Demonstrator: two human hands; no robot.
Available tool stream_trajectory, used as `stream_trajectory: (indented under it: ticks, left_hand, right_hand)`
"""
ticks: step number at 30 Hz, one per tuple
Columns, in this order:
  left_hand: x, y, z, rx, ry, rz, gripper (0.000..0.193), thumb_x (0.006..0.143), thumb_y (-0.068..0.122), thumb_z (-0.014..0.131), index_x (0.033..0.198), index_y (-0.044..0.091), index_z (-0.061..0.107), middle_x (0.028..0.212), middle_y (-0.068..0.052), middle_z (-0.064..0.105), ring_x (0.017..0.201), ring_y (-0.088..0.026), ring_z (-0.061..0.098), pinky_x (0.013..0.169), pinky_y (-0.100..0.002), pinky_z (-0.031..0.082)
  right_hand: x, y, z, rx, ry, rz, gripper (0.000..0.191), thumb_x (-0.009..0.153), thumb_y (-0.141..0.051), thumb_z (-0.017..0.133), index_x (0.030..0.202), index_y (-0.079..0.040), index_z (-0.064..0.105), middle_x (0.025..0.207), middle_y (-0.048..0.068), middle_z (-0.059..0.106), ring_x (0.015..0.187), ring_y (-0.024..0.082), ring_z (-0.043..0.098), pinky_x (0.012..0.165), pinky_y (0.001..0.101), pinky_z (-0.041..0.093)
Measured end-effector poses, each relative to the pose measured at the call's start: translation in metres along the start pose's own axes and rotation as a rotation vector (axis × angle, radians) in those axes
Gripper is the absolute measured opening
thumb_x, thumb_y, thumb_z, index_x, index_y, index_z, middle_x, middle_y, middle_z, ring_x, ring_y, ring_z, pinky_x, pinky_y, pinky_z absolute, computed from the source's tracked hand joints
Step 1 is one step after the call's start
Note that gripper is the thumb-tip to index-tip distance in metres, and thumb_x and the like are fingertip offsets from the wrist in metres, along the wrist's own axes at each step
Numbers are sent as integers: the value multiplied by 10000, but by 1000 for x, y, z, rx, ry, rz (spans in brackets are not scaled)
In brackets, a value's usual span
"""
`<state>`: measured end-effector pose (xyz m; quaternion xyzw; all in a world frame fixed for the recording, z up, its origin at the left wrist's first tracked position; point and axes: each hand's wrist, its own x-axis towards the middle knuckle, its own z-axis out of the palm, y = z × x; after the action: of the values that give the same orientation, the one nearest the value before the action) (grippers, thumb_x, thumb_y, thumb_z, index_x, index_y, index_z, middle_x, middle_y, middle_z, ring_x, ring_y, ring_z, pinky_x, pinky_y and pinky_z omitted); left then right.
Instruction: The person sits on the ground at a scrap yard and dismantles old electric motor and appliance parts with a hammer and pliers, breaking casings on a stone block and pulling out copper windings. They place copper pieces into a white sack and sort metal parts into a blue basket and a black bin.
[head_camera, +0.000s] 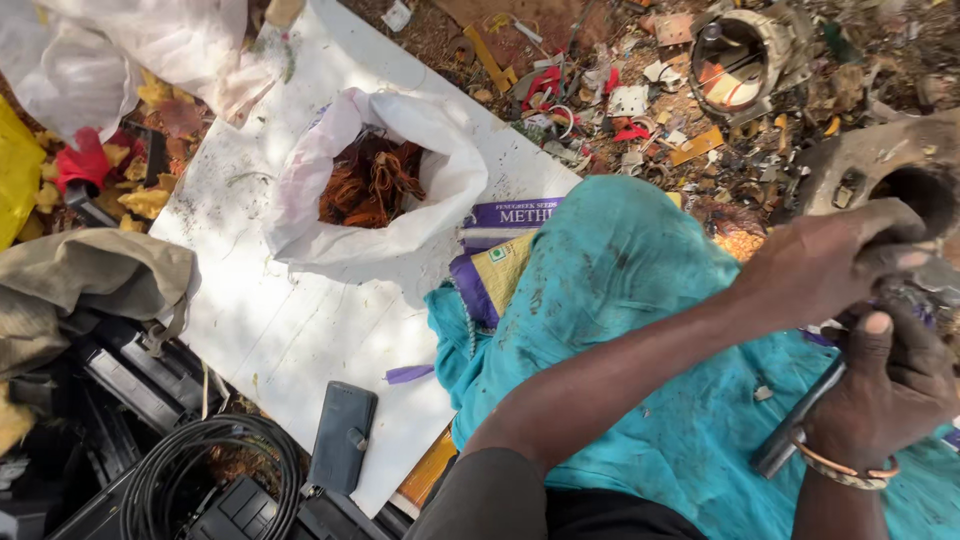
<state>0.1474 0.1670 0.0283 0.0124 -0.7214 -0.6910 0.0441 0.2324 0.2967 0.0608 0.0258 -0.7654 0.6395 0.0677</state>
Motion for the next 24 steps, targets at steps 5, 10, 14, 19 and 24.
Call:
stream_trajectory:
  ticks: [5,10,14,19,24]
  left_hand:
    - [80,-13,-74,224,-144,-393,441,922,-14,550,1307,155,685,1078,-129,759,767,-329,793,701,-469,643]
    - [86,-35,-76,240,-190,-163,169,872,104,776,1038,71,775,894,-137,768,760,-224,728,686,-396,579]
    - [87,-46,-57,174,-333,-410,156,904,119,742,1050,73,770,758,-91,744,590,-146,685,522,-349,571]
    - [93,-60,-49,144,-423,-479,149,899,132,754,1032,69,777,804,-77,776,624,-117,726,561,-330,579]
    - [92,-61,-49,356,-382,-196,159,840,163,821,983,94,819,913,-84,810,754,-155,748,714,-338,569]
  right_hand:
    - [-2,11,-21,-370,209,36,258,1073,-140,765,1251,40,715,1150,76,718,993,125,637,902,256,524]
    - [-5,28,-37,-349,121,324,361,969,-210,712,1260,-25,608,1027,55,670,900,122,681,712,287,601]
    - [3,31,-49,262,52,890,296,987,-344,590,1116,-80,560,739,83,646,530,165,598,472,331,558]
    - [9,-12,-48,34,107,811,274,1032,-314,584,1125,-57,599,703,22,552,499,98,491,412,264,399]
    - [9,-59,-37,-344,122,482,490,993,-281,636,1422,-56,572,765,28,610,587,89,558,491,257,461]
